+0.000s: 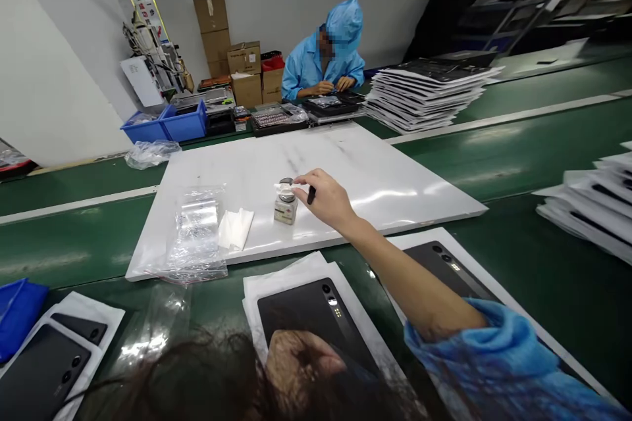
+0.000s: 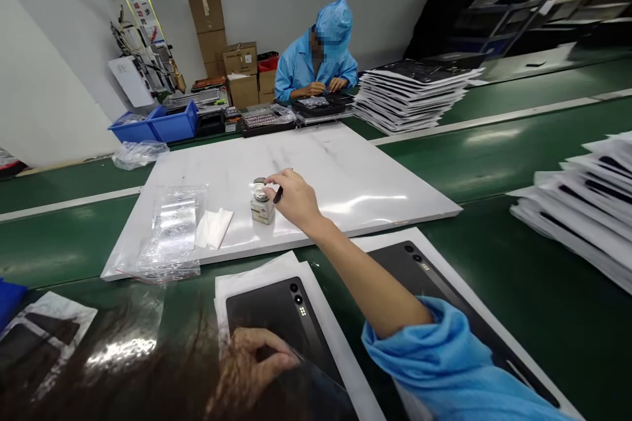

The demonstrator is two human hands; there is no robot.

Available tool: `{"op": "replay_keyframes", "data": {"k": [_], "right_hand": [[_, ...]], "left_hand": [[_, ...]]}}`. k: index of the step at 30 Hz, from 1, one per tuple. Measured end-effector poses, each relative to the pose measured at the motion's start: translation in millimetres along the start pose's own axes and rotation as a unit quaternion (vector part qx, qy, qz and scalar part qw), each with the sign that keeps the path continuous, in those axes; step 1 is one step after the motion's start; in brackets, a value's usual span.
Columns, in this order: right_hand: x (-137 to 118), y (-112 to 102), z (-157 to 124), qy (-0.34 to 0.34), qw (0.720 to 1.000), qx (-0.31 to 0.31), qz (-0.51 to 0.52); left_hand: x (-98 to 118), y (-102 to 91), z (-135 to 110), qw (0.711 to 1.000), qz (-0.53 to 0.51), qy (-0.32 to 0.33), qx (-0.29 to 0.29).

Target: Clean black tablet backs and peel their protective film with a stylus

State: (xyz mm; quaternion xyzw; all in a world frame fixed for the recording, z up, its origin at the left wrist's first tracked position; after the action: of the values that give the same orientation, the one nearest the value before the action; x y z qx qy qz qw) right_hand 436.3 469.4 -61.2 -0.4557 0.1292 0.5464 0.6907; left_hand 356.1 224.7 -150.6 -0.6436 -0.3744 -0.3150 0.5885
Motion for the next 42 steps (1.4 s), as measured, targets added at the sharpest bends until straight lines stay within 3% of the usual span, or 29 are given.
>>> {"op": "replay_keyframes", "data": {"k": [3, 6, 12, 15, 18, 22, 28, 32, 37, 42], "right_hand": [[2, 13, 9, 0.004, 1.000, 0.008, 0.004], [-1, -1, -13, 0.004, 0.999, 0.027, 0.027], [-14, -50, -128, 0.023, 0.995, 0.048, 0.090], [-23, -47, -179, 0.012, 0.995, 0.028, 0.094], [-31, -32, -204, -0.025, 0.998, 0.000, 0.064], [-28, -30, -203, -0.042, 0.999, 0.011, -0.023], [-41, -21, -199, -0.106, 0.994, -0.042, -0.004], [-44, -25, -195, -0.109, 0.993, -0.023, -0.045], [-51, -20, -198, -0.133, 0.983, -0.123, 0.021], [-55, -29, -198, -0.137, 0.987, -0.081, -0.031]], "left_hand": [[4, 1.3, 1, 1.000, -0.006, -0.003, -0.021], [0, 3.2, 0, 0.999, -0.011, -0.015, -0.030], [-7, 14.5, -3, 0.997, -0.043, 0.010, -0.068], [5, 14.0, -2, 0.994, -0.057, 0.070, -0.068], [21, 6.0, -1, 0.988, -0.062, 0.133, -0.041], [30, 3.1, 1, 0.986, -0.069, 0.147, -0.040], [29, 8.8, -1, 0.983, -0.028, 0.171, -0.060], [24, 12.2, -3, 0.982, -0.038, 0.169, -0.069], [21, 10.0, -4, 0.986, -0.057, 0.146, -0.058], [24, 13.5, -4, 0.985, -0.035, 0.150, -0.079]]}}
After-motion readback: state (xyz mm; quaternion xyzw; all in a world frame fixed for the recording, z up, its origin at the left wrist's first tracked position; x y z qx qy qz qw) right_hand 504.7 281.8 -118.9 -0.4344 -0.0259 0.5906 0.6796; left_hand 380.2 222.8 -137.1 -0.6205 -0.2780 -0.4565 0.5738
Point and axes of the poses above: each hand's wrist, its own z-axis towards the middle knuckle, its own y-axis out of the palm, x = y × z, the point moved 10 cm from there along z, towards the middle knuckle, and after that the axes turned 13 degrees about z, right-handed, at the moved point
